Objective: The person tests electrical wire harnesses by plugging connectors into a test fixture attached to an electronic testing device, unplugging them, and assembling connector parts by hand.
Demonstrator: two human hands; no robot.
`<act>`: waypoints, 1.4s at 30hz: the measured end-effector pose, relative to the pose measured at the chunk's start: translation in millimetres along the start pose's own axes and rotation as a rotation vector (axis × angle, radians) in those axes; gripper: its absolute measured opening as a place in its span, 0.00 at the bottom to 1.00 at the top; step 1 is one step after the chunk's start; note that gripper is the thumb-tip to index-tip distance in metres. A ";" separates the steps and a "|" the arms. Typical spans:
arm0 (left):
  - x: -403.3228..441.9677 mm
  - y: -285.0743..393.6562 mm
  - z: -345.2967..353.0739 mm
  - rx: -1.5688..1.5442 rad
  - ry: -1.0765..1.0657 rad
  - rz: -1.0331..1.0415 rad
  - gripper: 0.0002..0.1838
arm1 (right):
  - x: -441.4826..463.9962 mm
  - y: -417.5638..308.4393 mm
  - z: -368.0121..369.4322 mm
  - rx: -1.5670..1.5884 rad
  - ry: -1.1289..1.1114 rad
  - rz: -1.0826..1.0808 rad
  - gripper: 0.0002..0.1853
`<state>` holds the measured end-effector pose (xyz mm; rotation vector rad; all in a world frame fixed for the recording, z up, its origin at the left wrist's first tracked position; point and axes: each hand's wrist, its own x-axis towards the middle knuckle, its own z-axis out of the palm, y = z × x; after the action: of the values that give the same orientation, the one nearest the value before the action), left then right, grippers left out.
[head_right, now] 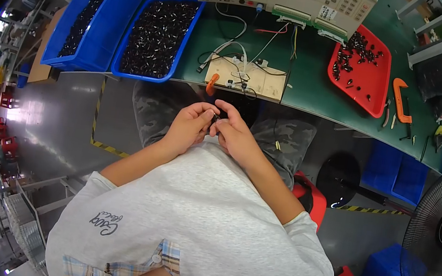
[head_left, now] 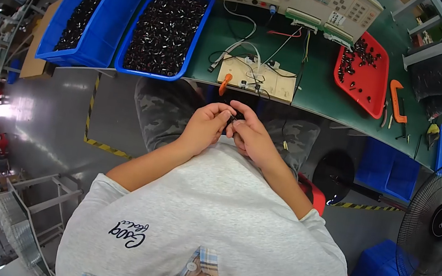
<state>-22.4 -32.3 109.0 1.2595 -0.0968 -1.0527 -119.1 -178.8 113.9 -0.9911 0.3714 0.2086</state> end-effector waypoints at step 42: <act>-19.5 -111.3 -361.5 0.000 0.969 -0.194 0.19 | 68.5 10.3 -8.4 0.448 0.297 0.025 0.11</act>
<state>112.6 250.4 -103.9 1.6775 0.7745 -0.5037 -61.5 -180.1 74.5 -0.5730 0.6701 -0.0046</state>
